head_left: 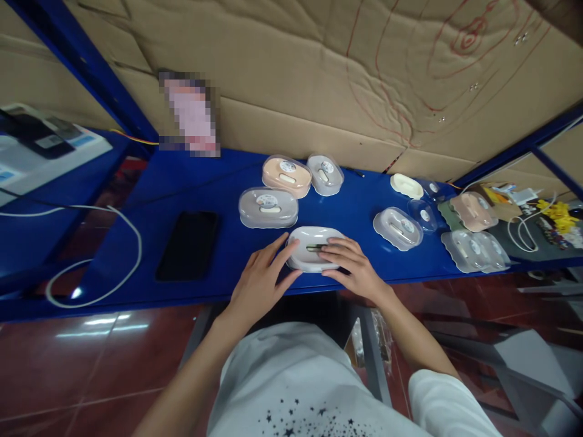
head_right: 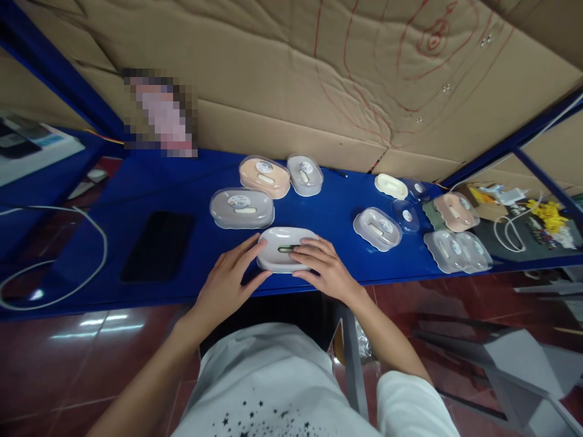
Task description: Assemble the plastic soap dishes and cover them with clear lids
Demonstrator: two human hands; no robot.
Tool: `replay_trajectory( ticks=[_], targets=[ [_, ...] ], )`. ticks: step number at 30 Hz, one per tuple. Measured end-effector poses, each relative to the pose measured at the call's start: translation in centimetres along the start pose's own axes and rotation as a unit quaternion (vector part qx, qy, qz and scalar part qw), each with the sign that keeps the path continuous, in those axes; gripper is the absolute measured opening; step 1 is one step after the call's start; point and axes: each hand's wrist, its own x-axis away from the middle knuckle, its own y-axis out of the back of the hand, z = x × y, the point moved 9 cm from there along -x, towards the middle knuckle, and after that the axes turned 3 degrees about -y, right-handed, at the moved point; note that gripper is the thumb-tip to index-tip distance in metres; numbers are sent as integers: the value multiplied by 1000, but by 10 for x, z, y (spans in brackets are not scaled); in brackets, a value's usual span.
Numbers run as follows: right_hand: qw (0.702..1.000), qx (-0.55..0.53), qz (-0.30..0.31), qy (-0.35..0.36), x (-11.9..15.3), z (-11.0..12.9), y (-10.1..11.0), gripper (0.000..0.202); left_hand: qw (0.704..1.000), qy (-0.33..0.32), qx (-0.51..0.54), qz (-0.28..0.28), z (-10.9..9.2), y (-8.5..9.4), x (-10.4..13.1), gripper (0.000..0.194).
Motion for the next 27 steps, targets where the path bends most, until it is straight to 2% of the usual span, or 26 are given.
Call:
replay_trajectory(
  ticks=[5, 10, 16, 22, 25, 27],
  targets=[
    [999, -36, -22, -22, 1, 6, -4, 36, 997, 14, 69, 4, 8, 1, 2, 57],
    [992, -80, -93, -10, 2, 18, 2, 34, 990, 29, 137, 8, 13, 1, 4, 56],
    [986, -98, -132, -11, 0, 19, 10, 40, 977, 105, 183, 18, 23, -5, 7, 79],
    [977, -106, -186, -19, 5, 17, 14, 41, 962, 147, 228, 22, 29, -9, 9, 84],
    [975, -127, -179, -47, 1, 13, 15, 32, 959, 149, 242, 17, 30, -8, 7, 84],
    [985, -110, -124, -48, -8, 18, 12, 33, 958, 135, 254, 10, 28, -5, 5, 85]
  ],
)
